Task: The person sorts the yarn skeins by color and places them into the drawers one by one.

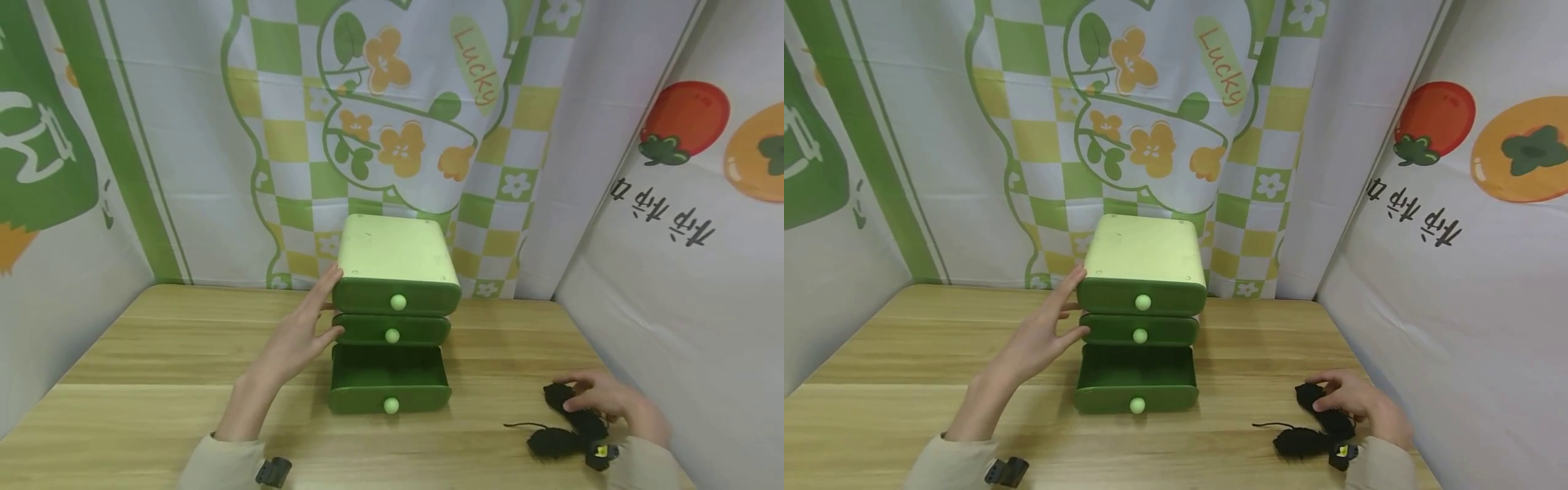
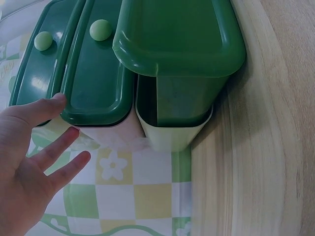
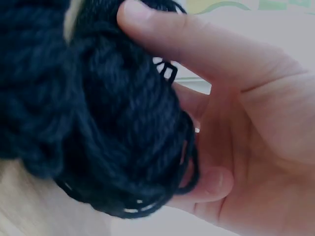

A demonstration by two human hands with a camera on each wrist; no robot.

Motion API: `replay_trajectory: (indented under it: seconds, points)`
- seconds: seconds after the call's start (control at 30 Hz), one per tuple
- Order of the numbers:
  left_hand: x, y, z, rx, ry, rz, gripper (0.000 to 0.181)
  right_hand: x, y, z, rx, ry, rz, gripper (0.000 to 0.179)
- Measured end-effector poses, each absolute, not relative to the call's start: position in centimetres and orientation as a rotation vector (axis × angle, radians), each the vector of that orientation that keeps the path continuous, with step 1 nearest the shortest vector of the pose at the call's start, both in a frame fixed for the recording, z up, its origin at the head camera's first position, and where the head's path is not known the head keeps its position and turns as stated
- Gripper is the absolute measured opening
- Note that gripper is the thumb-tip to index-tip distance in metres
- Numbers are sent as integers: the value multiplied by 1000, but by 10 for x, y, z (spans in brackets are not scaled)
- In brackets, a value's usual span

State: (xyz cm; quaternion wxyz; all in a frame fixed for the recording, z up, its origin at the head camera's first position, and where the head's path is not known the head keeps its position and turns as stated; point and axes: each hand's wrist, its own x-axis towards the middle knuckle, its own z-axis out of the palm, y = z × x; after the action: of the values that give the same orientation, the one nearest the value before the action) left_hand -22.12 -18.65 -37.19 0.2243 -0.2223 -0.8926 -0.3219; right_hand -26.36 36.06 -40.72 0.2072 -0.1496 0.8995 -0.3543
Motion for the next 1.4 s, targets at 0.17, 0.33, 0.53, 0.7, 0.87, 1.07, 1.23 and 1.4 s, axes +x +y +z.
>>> replay_trajectory:
  seconds: [0.17,0.33,0.53,0.7,0.87,1.07,1.23,1.4]
  points:
    - [-221,-186,-371,-602,-2474,-892,102,-265,359,-406,-427,2577,-959,56]
    - [-220,-186,-371,-603,-2483,-904,100,-266,354,-401,-428,2662,-900,53]
    - [-221,-186,-369,-603,-2472,-896,101,-267,342,-392,-440,2788,-764,49]
    - [-221,-186,-369,-595,-2481,-898,101,-266,337,-389,-443,2820,-762,48]
    - [-219,-185,-369,-582,-2490,-903,101,-267,328,-385,-544,2853,-787,44]
    - [-219,-185,-370,-590,-2479,-917,101,-266,305,-371,-662,2925,-801,37]
    - [-219,-185,-370,-598,-2478,-921,100,-264,287,-363,-635,2948,-802,37]
    - [-220,-186,-370,-601,-2481,-921,100,-264,269,-361,-625,2996,-761,36]
